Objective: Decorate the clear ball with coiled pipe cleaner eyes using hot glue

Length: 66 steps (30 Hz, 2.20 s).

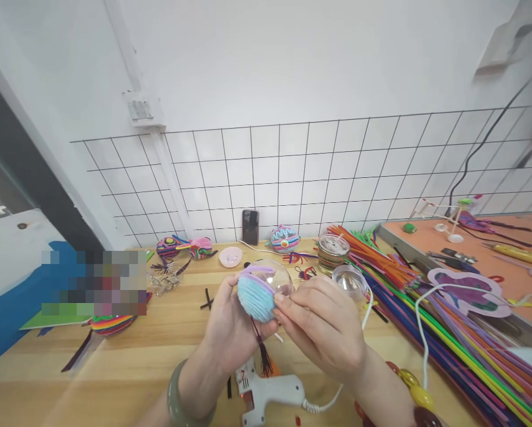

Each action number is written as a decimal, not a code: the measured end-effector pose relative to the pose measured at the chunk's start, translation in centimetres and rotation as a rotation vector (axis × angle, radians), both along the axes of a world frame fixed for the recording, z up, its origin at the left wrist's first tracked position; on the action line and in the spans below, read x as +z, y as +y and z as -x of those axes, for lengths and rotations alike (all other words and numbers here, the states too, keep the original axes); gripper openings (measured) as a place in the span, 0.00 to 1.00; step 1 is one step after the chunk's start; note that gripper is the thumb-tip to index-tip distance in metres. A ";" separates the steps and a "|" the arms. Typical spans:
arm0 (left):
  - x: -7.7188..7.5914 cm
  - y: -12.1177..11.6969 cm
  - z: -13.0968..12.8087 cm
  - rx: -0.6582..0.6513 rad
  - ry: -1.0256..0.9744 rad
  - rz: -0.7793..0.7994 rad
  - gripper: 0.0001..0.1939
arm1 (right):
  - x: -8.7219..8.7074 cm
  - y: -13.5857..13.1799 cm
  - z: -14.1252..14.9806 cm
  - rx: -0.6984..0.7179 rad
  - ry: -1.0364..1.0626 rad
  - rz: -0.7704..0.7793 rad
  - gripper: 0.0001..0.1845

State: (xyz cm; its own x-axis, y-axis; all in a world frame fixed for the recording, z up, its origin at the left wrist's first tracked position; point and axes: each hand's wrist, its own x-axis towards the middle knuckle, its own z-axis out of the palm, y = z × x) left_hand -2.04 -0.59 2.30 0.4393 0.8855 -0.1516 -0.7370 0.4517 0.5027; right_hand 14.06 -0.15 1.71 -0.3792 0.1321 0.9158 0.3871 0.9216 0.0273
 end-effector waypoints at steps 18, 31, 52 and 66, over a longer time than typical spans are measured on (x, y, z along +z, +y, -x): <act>-1.0 0.7 0.4 0.042 -0.006 -0.090 0.17 | -0.1 -0.1 0.6 0.244 0.300 0.513 0.18; -1.1 0.7 0.2 0.041 0.013 -0.146 0.20 | 0.3 -0.4 0.9 0.190 0.400 0.697 0.06; -0.5 0.7 0.9 0.076 0.089 -0.276 0.20 | 0.6 -0.2 0.3 0.309 0.367 0.939 0.10; -0.7 0.6 0.3 0.326 0.360 -0.429 0.17 | 0.9 -0.6 -0.4 0.090 0.238 0.622 0.15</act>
